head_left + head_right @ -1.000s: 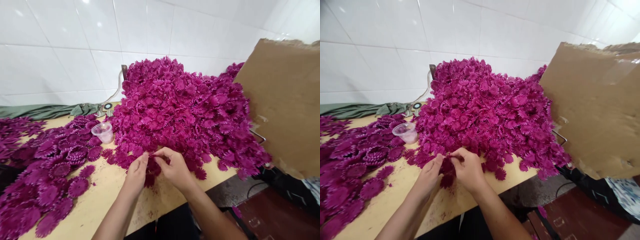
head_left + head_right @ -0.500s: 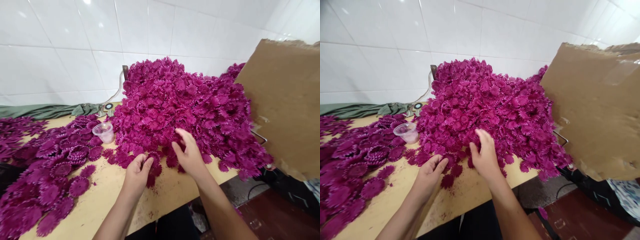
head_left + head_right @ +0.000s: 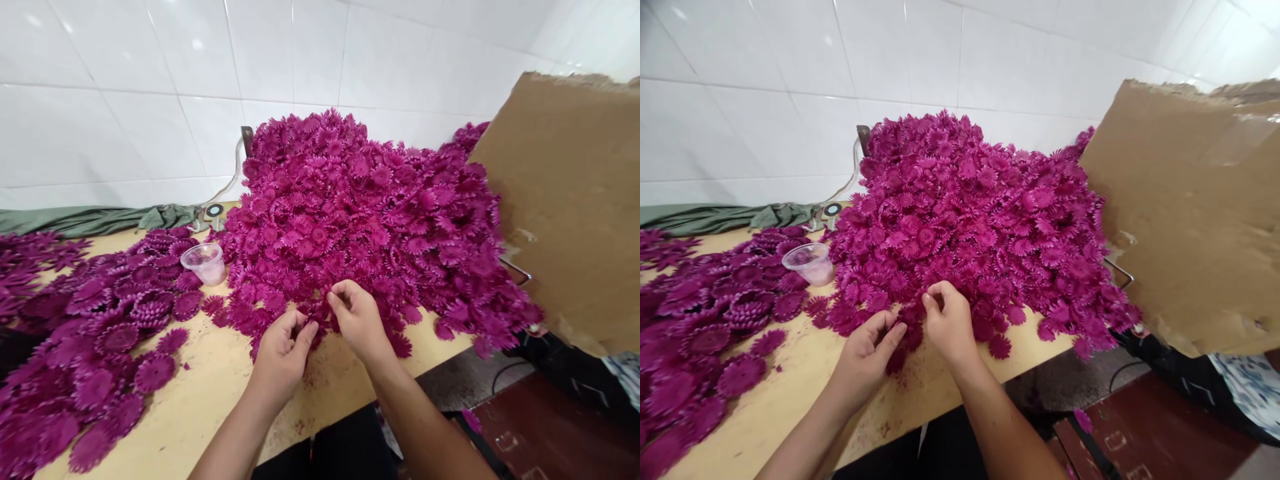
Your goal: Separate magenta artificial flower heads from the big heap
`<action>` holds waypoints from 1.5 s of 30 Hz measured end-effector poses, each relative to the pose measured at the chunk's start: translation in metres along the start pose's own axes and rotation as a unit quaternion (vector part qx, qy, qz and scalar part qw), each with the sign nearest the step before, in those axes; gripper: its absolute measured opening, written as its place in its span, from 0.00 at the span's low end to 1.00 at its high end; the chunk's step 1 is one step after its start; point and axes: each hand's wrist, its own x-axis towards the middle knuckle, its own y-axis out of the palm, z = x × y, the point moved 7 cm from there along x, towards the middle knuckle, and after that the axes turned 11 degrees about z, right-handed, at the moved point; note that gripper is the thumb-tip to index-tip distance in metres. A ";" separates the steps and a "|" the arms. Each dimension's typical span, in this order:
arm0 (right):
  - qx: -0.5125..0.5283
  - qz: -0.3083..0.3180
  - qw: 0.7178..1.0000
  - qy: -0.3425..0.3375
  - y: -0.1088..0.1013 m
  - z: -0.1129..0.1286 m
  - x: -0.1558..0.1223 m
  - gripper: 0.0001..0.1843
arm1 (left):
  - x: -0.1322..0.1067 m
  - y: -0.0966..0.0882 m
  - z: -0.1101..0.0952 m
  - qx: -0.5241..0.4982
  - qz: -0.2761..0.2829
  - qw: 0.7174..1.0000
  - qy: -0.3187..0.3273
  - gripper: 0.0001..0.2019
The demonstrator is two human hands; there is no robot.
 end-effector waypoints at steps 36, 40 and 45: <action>-0.075 -0.015 0.996 -0.039 -0.007 0.016 -0.012 0.10 | 0.001 -0.014 -0.001 0.039 -0.028 0.999 -0.023 0.08; -0.157 0.029 0.986 -0.044 0.006 0.027 -0.022 0.11 | 0.001 -0.017 0.006 0.089 -0.042 0.995 -0.029 0.07; -0.163 0.086 0.982 -0.040 0.015 0.022 -0.019 0.05 | 0.000 -0.012 0.006 0.114 -0.002 0.994 0.000 0.10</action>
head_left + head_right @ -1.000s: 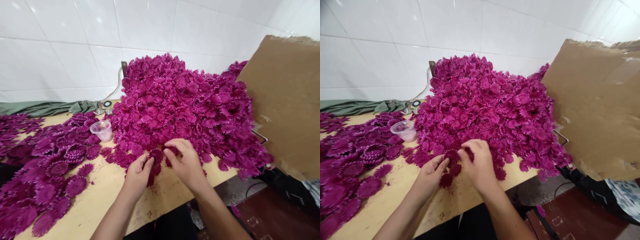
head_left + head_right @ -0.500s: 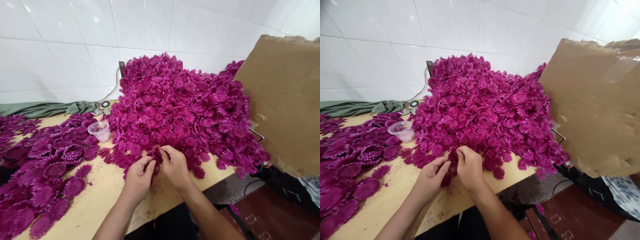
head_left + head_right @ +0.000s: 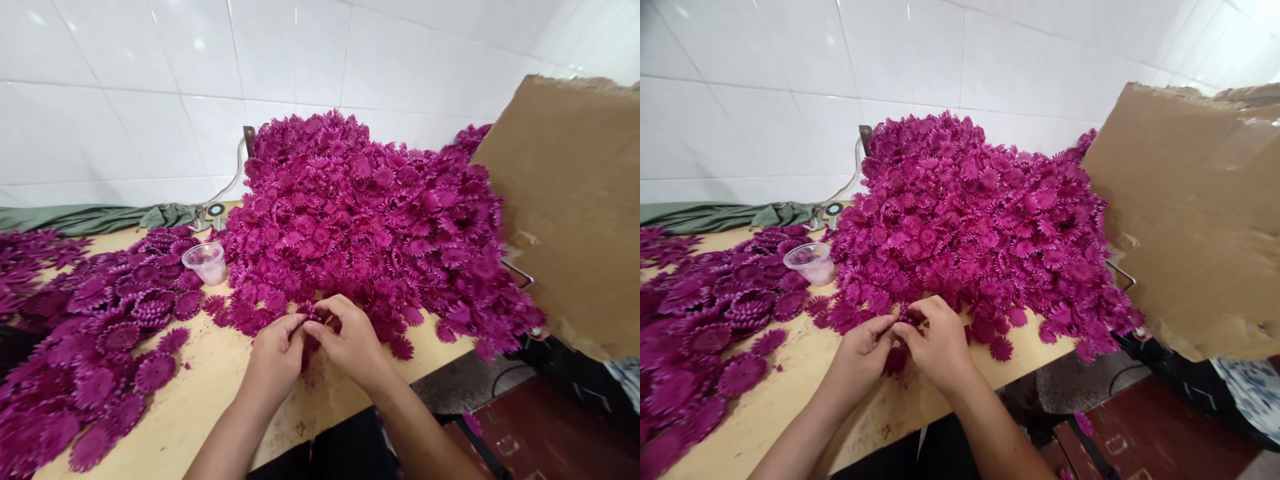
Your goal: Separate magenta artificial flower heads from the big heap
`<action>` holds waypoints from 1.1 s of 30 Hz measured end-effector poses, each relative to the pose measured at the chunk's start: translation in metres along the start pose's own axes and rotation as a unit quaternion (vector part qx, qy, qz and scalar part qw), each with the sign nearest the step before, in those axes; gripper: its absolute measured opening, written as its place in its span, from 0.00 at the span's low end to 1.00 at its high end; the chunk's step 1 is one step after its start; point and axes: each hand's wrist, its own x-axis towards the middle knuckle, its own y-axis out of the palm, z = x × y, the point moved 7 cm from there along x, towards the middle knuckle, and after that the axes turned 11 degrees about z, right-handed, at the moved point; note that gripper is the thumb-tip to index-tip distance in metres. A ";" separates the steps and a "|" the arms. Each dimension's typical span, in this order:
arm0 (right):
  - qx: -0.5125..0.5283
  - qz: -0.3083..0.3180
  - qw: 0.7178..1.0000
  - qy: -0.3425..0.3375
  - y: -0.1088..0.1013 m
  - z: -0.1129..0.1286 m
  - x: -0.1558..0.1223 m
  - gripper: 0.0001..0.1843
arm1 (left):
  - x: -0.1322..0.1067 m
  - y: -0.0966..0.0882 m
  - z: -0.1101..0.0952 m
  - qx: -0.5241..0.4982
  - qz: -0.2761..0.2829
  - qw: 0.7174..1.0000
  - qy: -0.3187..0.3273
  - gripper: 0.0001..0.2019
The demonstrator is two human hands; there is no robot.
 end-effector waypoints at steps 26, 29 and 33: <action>0.105 -0.154 0.982 0.029 -0.046 -0.013 0.020 0.13 | -0.001 -0.005 -0.040 0.028 -0.044 0.997 0.064 0.08; 0.097 -0.156 0.983 0.025 -0.048 -0.014 0.023 0.13 | 0.001 -0.005 -0.039 0.027 -0.046 0.997 0.064 0.09; 0.114 -0.089 0.989 0.017 -0.034 -0.015 0.024 0.13 | 0.003 -0.005 -0.026 0.003 -0.029 0.999 0.027 0.10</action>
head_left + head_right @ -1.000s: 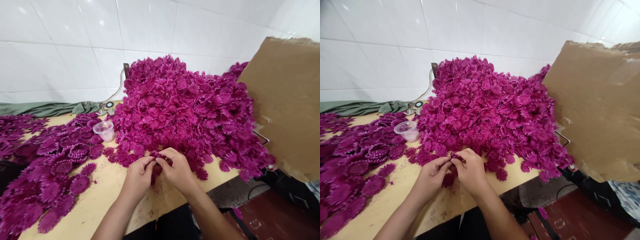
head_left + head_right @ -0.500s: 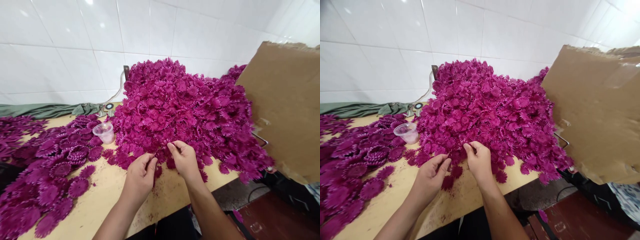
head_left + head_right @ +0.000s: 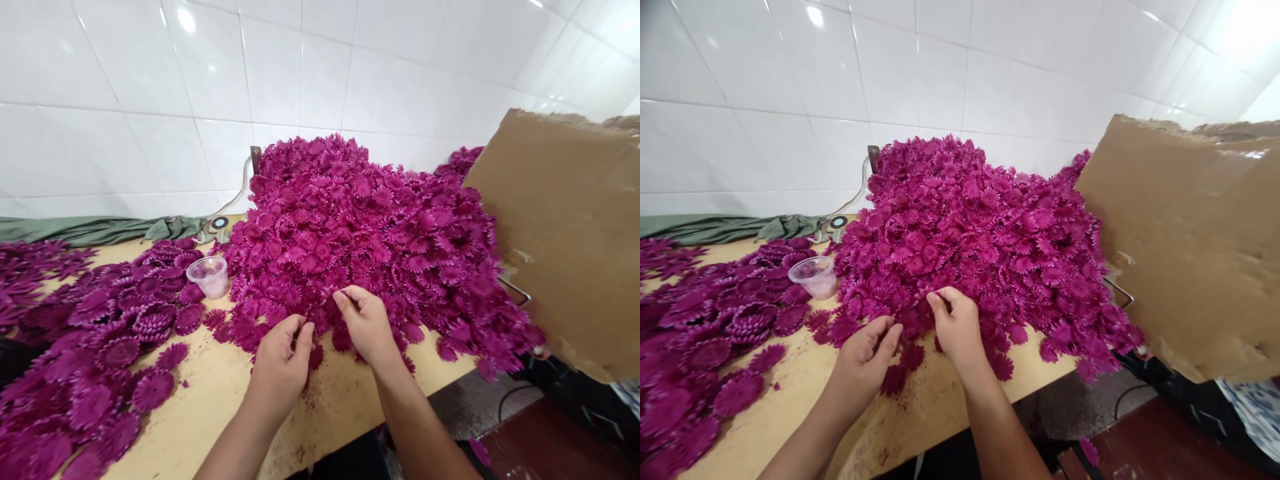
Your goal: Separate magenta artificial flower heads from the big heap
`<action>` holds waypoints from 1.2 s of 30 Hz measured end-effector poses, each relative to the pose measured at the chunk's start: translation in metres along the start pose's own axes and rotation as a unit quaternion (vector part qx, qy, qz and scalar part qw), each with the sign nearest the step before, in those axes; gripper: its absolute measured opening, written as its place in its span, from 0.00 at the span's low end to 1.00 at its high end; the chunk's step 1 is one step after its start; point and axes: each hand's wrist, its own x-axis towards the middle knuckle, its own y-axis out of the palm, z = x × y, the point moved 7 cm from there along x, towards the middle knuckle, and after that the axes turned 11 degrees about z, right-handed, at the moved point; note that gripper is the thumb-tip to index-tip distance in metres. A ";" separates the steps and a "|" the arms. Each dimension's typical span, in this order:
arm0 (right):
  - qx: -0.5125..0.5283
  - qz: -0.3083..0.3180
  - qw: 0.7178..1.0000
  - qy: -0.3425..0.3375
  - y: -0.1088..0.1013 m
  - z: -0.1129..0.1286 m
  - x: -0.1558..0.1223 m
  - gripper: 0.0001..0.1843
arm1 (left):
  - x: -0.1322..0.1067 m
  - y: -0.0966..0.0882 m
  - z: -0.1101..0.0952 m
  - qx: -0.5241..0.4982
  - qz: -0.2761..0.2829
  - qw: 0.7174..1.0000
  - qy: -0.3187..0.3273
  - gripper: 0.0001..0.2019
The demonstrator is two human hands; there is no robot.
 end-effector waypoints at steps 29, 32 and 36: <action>-0.141 0.061 0.969 -0.192 0.026 0.045 -0.072 0.10 | 0.031 -0.098 -0.024 0.147 -0.233 0.959 -0.066 0.12; -0.116 0.026 0.981 -0.152 0.007 0.039 -0.056 0.10 | 0.028 -0.081 -0.040 0.097 -0.135 0.986 0.004 0.11; -0.093 -0.007 0.992 -0.083 -0.008 0.022 -0.046 0.10 | 0.015 -0.046 -0.017 -0.032 -0.020 0.997 -0.067 0.15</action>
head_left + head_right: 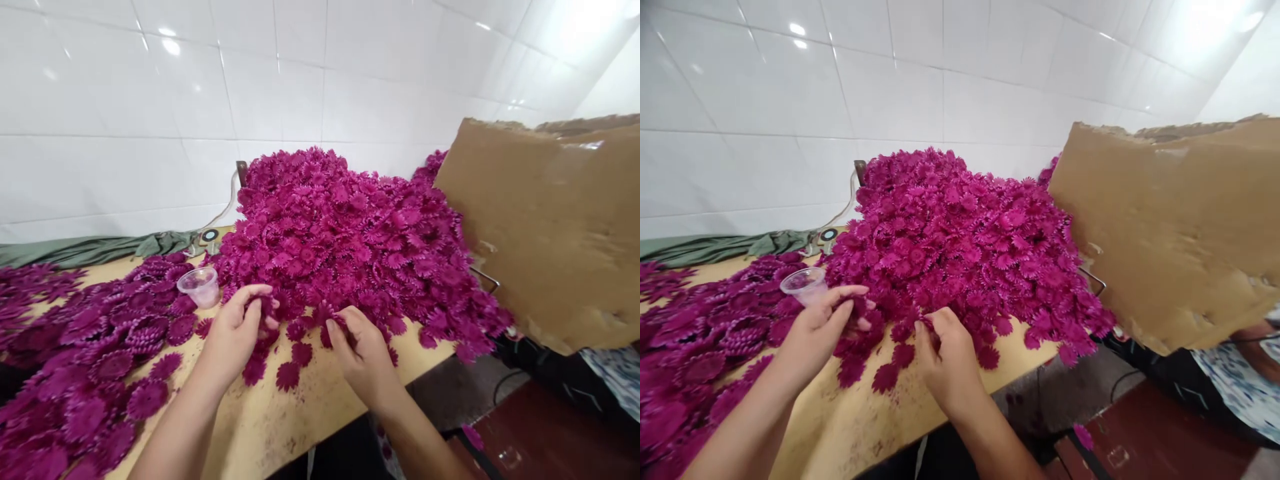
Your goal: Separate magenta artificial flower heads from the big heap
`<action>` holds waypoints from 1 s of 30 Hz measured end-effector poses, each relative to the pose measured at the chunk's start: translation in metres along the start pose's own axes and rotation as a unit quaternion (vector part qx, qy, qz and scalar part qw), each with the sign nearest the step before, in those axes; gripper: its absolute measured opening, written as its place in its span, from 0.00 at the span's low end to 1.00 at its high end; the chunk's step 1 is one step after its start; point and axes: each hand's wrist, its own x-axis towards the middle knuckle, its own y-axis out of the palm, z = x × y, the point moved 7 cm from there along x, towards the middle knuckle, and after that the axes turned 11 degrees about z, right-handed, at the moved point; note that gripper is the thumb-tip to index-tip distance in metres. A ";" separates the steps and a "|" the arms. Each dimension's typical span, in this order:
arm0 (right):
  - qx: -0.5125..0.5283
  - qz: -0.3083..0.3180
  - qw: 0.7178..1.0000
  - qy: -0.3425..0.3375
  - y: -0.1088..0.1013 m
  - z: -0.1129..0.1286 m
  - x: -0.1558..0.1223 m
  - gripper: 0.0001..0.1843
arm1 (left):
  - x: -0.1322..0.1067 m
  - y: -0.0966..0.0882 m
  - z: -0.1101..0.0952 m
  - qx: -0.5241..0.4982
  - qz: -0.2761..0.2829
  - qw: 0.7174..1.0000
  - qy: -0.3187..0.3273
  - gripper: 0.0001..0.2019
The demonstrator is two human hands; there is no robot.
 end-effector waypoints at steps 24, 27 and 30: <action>0.276 0.078 0.946 0.150 0.041 -0.040 0.008 0.20 | -0.007 0.059 0.021 -0.020 0.052 0.994 0.098 0.08; 0.274 0.069 0.951 0.126 0.033 -0.032 0.004 0.19 | 0.003 0.036 0.040 -0.096 -0.024 0.995 0.025 0.08; 0.256 0.053 0.961 0.092 0.016 -0.030 0.000 0.17 | 0.008 0.001 0.061 -0.218 -0.151 0.964 -0.035 0.13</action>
